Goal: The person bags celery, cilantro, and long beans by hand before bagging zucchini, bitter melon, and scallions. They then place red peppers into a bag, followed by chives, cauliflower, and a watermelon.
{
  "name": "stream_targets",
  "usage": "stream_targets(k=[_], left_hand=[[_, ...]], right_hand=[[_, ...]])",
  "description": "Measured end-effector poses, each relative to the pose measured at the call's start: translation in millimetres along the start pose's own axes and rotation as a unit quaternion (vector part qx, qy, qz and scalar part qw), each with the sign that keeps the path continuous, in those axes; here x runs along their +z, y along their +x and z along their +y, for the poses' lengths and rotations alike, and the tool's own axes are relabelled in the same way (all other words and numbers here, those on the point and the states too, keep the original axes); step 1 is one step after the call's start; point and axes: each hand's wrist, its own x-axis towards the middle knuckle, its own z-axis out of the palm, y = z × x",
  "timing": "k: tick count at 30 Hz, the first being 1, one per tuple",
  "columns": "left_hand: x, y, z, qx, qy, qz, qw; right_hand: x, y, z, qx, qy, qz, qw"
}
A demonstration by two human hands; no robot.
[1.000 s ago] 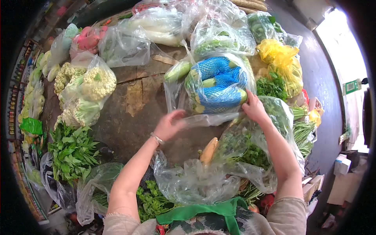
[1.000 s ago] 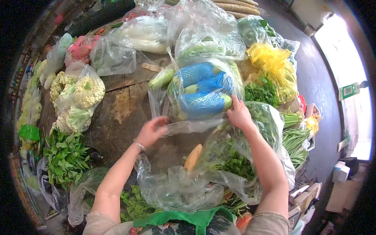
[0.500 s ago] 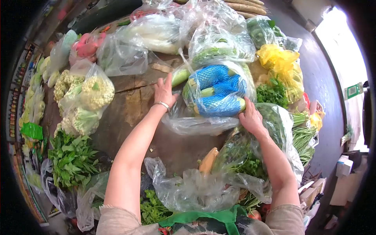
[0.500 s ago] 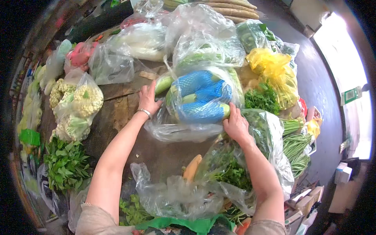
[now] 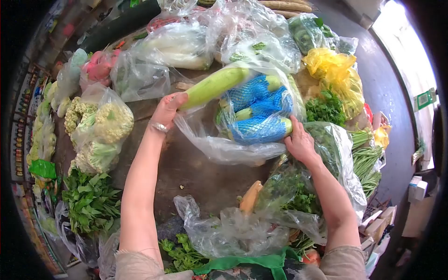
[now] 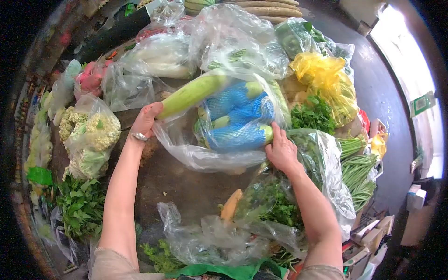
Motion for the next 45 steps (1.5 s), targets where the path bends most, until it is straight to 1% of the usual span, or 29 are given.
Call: stream_targets(k=[1, 3, 4, 8, 10, 14, 16, 17, 19, 20, 22, 23, 25, 26, 27, 29, 30, 32, 33, 34, 35, 36, 37, 39, 40, 41, 43, 44, 45], left_hand=[[0.8, -5.6, 4.6, -0.002, 0.002, -0.001, 1.0], [3.2, -12.3, 8.5, 0.005, 0.008, -0.102, 0.995], [16.2, -15.8, 8.6, 0.01, 0.024, -0.087, 0.996], [62.5, -12.1, -29.0, 0.014, 0.076, -0.098, 0.992], [79.2, -11.3, -41.7, -0.043, -0.002, -0.076, 0.996], [81.1, -7.9, -46.5, -0.076, -0.051, -0.067, 0.994], [84.1, -10.3, -41.8, -0.091, -0.062, -0.029, 0.993], [85.8, -12.4, -38.7, -0.09, -0.061, -0.03, 0.994], [89.1, -17.4, -34.8, -0.067, -0.18, 0.017, 0.981], [87.6, -16.2, -34.5, -0.067, -0.18, 0.017, 0.981], [82.1, -11.5, -31.1, -0.054, -0.245, 0.027, 0.968], [79.9, -6.6, -28.8, -0.055, -0.246, 0.028, 0.967], [77.4, 8.2, -15.1, 0.028, -0.144, 0.027, 0.989], [72.8, 19.5, -14.2, 0.019, -0.112, 0.016, 0.993], [64.7, 27.8, -14.0, 0.024, -0.113, 0.018, 0.993], [50.8, 42.9, -10.1, 0.033, -0.017, -0.072, 0.997], [53.8, 49.5, -7.2, 0.035, -0.016, -0.072, 0.997], [64.6, 61.5, -7.2, 0.096, 0.065, 0.001, 0.993], [66.2, 71.4, -14.0, 0.096, 0.064, 0.003, 0.993], [68.2, 83.3, -22.5, 0.201, 0.217, 0.084, 0.952], [70.4, 94.0, -30.0, 0.299, 0.361, 0.162, 0.869], [83.0, 89.3, -21.4, 0.259, 0.399, 0.167, 0.863], [95.2, 86.9, -20.9, 0.263, 0.398, 0.168, 0.863], [111.3, 83.4, -23.5, 0.217, 0.548, 0.243, 0.77], [111.5, 84.0, -24.2, 0.235, 0.591, 0.235, 0.735], [112.9, 84.3, -27.0, 0.235, 0.591, 0.236, 0.735], [117.5, 81.7, -33.6, 0.372, 0.455, 0.227, 0.777], [118.7, 77.0, -39.0, 0.36, 0.474, 0.213, 0.775], [120.9, 70.5, -37.9, 0.359, 0.473, 0.208, 0.777]], right_hand=[[0.2, -0.6, 0.3, -0.004, -0.001, 0.002, 1.0], [-1.4, -0.6, -1.7, 0.001, -0.009, -0.003, 1.0], [-0.7, -0.8, -1.4, 0.0, -0.011, 0.001, 1.0], [-0.4, -1.0, -1.9, -0.004, -0.006, 0.008, 1.0], [0.7, -0.7, -1.5, 0.0, -0.007, 0.009, 1.0], [1.9, -2.1, 0.2, -0.007, -0.001, 0.015, 1.0], [2.3, -2.5, -0.2, -0.003, -0.001, 0.016, 1.0], [1.8, -1.8, -0.5, 0.0, -0.003, 0.017, 1.0], [2.4, -1.9, 0.0, 0.0, -0.002, 0.022, 1.0], [3.0, -2.1, 0.1, -0.002, -0.003, 0.025, 1.0], [1.2, -1.6, -1.2, 0.001, -0.002, 0.02, 1.0], [1.1, -1.6, -2.1, 0.005, -0.001, 0.014, 1.0], [1.3, -2.4, -3.4, 0.004, -0.001, 0.016, 1.0], [0.2, -2.3, -4.3, 0.003, 0.001, 0.019, 1.0], [0.0, -2.1, -4.5, -0.001, -0.001, 0.022, 1.0], [1.5, -1.7, -3.5, 0.006, -0.008, 0.023, 1.0], [0.8, -2.2, -4.4, 0.005, -0.005, 0.022, 1.0], [2.7, -2.1, -2.7, 0.002, -0.002, 0.024, 1.0], [3.4, -2.1, -2.2, -0.002, 0.001, 0.026, 1.0], [3.4, -2.2, -2.6, -0.004, 0.0, 0.027, 1.0], [2.9, -2.0, -3.3, 0.001, -0.002, 0.023, 1.0], [1.9, -2.1, -3.9, 0.006, -0.003, 0.02, 1.0], [1.3, -2.0, -3.9, 0.005, -0.004, 0.023, 1.0], [2.3, -1.8, -3.7, 0.011, -0.004, 0.02, 1.0], [0.5, -2.1, -5.3, 0.012, -0.003, 0.015, 1.0], [-0.4, -1.5, -5.3, 0.011, -0.003, 0.015, 1.0], [-0.2, -1.1, -4.3, 0.013, 0.007, 0.005, 1.0], [2.0, -0.5, -0.4, 0.015, 0.008, 0.004, 1.0], [5.0, 0.2, 7.4, -0.022, 0.004, 0.026, 0.999]])
